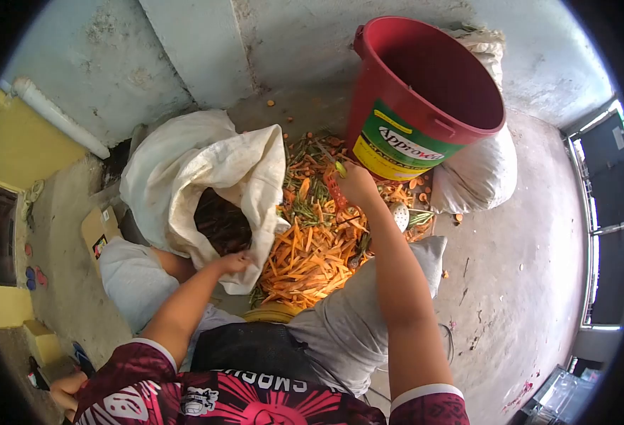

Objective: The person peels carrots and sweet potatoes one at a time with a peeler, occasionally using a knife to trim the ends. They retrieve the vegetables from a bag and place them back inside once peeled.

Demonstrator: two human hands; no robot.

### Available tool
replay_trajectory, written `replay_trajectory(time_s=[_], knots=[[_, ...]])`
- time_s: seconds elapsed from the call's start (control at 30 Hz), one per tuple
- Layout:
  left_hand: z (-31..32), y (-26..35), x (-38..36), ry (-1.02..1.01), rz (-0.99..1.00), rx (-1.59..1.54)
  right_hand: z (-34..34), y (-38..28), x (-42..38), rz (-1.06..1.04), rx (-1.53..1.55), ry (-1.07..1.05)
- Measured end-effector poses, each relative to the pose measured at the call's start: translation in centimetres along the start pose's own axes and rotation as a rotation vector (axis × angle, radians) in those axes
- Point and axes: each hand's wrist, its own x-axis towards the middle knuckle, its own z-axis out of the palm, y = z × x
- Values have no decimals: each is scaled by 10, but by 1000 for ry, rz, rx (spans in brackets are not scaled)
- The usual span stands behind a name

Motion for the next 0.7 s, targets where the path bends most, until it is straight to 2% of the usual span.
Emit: replay_trajectory(time_s=[0.03, 0.13, 0.23, 0.27, 0.33, 0.43, 0.47, 0.5, 0.53, 0.6, 0.67, 0.7], knots=[[8, 2, 1, -132, 26, -15, 1, -7, 3, -13, 13, -34], [33, 3, 15, -311, 77, 11, 6, -20, 11, -27, 41, -29], [30, 8, 19, -479, -6, 92, 11, -26, 21, -34, 37, -29], [17, 14, 16, -429, -109, 148, 11, -29, 22, -25, 35, -31], [-3, -12, 45, -348, 131, -7, 11, -35, 23, 2, 34, -48], [-46, -33, 59, 466, 306, 182, 12, -38, 26, 21, 36, -53], [-61, -37, 58, 576, 186, 333, 13, -36, 28, 7, 30, -42], [-75, -22, 35, 558, -44, 728, 14, -35, 30, -8, 23, -33], [-87, -18, 22, 443, -206, 838, 15, -35, 31, 3, 28, -36], [-105, -23, 1, 358, -354, 1106, 16, -37, 34, 17, 40, -40], [-134, -94, 38, 352, -455, 1328, 15, -38, 38, 16, 40, -67], [-147, -106, 39, 422, -570, 1257, 15, -38, 40, 17, 40, -80]])
